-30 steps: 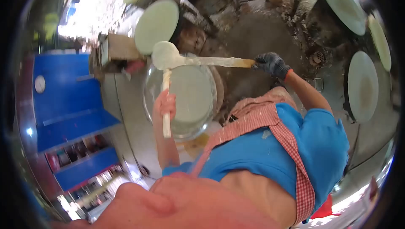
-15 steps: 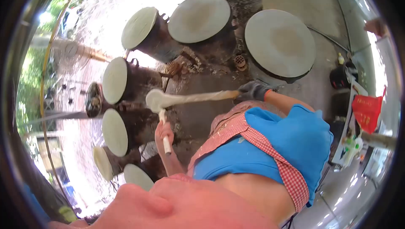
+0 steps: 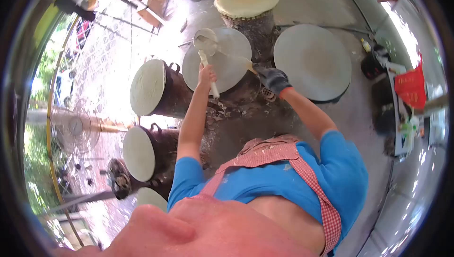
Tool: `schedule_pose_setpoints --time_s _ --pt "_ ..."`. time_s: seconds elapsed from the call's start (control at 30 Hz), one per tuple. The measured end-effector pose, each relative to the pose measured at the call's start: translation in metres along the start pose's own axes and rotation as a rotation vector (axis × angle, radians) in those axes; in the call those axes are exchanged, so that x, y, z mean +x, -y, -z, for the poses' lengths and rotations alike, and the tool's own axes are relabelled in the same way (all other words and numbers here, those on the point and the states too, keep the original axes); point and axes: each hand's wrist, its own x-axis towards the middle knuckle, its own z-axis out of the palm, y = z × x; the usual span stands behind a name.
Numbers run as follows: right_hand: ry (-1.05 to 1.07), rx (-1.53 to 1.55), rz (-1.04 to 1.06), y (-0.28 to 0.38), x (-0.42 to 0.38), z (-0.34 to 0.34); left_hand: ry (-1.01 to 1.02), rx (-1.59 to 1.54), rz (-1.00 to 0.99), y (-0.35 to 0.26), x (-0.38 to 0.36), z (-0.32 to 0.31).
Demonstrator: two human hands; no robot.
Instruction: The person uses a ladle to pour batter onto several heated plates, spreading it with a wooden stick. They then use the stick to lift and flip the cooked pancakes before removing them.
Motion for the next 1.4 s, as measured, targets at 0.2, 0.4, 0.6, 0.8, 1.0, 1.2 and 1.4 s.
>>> schedule_pose_setpoints --time_s 0.2,0.4,0.6,0.8,1.0,1.2,1.4 --pt "-0.051 0.274 -0.389 -0.043 0.027 -0.058 -0.439 1.258 -0.557 0.007 0.071 0.063" --pt "-0.320 -0.131 -0.179 -0.050 0.065 -0.162 -0.347 1.355 -0.380 -0.044 0.060 0.055" --pt "-0.215 0.121 -0.444 0.019 0.119 -0.151 -0.176 0.780 -0.856 -0.084 0.033 0.105" --pt "-0.084 -0.273 -0.019 0.032 0.128 -0.117 -0.091 0.871 -0.580 0.025 -0.070 0.191" --pt "-0.402 0.035 -0.494 0.043 0.126 -0.217 -0.081 0.676 -0.277 0.053 -0.101 0.217" --pt "-0.126 0.245 -0.478 0.020 0.109 -0.135 -0.098 0.870 -0.375 0.049 -0.110 0.231" --pt "0.078 0.483 -0.347 0.040 0.115 -0.136 -0.129 0.706 -0.229 0.066 -0.101 0.227"
